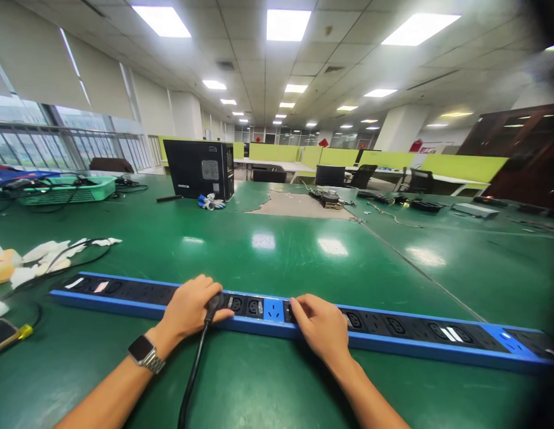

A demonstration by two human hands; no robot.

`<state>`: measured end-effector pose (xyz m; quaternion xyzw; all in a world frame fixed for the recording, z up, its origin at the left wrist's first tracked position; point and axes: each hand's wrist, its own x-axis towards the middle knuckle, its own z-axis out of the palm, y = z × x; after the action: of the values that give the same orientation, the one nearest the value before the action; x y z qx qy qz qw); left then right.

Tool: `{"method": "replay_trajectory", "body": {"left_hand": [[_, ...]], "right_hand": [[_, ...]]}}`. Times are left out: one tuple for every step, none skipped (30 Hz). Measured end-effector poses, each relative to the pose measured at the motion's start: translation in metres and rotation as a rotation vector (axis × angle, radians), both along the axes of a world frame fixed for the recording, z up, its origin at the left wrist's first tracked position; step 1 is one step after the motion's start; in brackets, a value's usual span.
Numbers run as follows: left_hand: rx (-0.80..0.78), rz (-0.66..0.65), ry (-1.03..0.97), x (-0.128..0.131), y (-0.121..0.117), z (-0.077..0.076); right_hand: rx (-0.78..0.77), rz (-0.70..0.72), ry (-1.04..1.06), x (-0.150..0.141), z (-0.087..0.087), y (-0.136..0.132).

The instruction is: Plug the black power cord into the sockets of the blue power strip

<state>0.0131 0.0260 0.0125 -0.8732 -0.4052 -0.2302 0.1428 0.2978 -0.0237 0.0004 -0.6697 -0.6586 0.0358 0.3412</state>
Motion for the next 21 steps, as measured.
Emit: {"method": "replay_trajectory", "body": {"left_hand": [[0.029,-0.003,-0.009,0.002,0.001,-0.001],[0.06,0.001,-0.023,0.003,0.002,-0.003],[0.092,0.008,-0.037,0.004,0.001,-0.004],[0.119,0.016,-0.047,0.004,0.0,-0.006],[0.135,0.02,-0.051,0.004,-0.001,-0.007],[0.137,0.02,-0.051,0.004,-0.001,-0.007],[0.13,0.019,-0.049,0.005,-0.001,-0.007],[0.114,0.016,-0.045,0.005,0.0,-0.007],[0.093,0.011,-0.038,0.005,0.001,-0.006],[0.069,0.004,-0.027,0.005,0.003,-0.004],[0.046,-0.005,-0.013,0.005,0.006,-0.003],[0.023,-0.016,0.005,0.005,0.009,-0.001],[0.004,-0.028,0.022,0.005,0.011,0.0],[-0.011,-0.039,0.037,0.004,0.013,0.001],[-0.02,-0.049,0.049,0.004,0.015,0.001],[-0.022,-0.058,0.054,0.003,0.016,0.001],[-0.018,-0.062,0.054,0.003,0.016,0.0],[-0.009,-0.063,0.05,0.002,0.015,-0.001],[0.002,-0.062,0.043,0.002,0.015,-0.002],[0.012,-0.06,0.036,0.001,0.014,-0.003],[0.019,-0.06,0.03,0.001,0.013,-0.003]], "right_hand": [[-0.006,0.0,-0.003,0.0,0.0,0.0],[-0.013,0.0,-0.008,0.0,0.0,0.0],[-0.02,0.001,-0.013,-0.001,0.001,0.0],[-0.028,-0.001,-0.019,-0.001,0.001,0.0],[-0.036,-0.004,-0.025,-0.001,0.002,0.0],[-0.044,-0.007,-0.03,-0.002,0.002,0.0],[-0.052,-0.009,-0.034,-0.002,0.003,0.0],[-0.057,-0.009,-0.036,-0.002,0.003,0.0],[-0.061,-0.006,-0.037,-0.001,0.004,0.0],[-0.064,-0.002,-0.038,-0.001,0.004,0.001],[-0.066,0.003,-0.04,-0.001,0.004,0.001],[-0.069,0.004,-0.041,-0.001,0.004,0.001],[-0.073,0.002,-0.044,-0.001,0.004,0.001],[-0.071,0.0,-0.053,-0.001,0.004,0.001],[-0.06,-0.006,-0.076,-0.002,0.004,0.001],[-0.041,-0.017,-0.114,-0.003,0.003,0.001],[-0.016,-0.031,-0.166,-0.005,0.003,0.0],[0.008,-0.041,-0.225,-0.006,0.003,0.0],[0.019,-0.04,-0.283,-0.008,0.003,0.0],[0.011,-0.027,-0.331,-0.009,0.003,0.0],[-0.015,-0.007,-0.365,-0.01,0.002,0.0]]}}
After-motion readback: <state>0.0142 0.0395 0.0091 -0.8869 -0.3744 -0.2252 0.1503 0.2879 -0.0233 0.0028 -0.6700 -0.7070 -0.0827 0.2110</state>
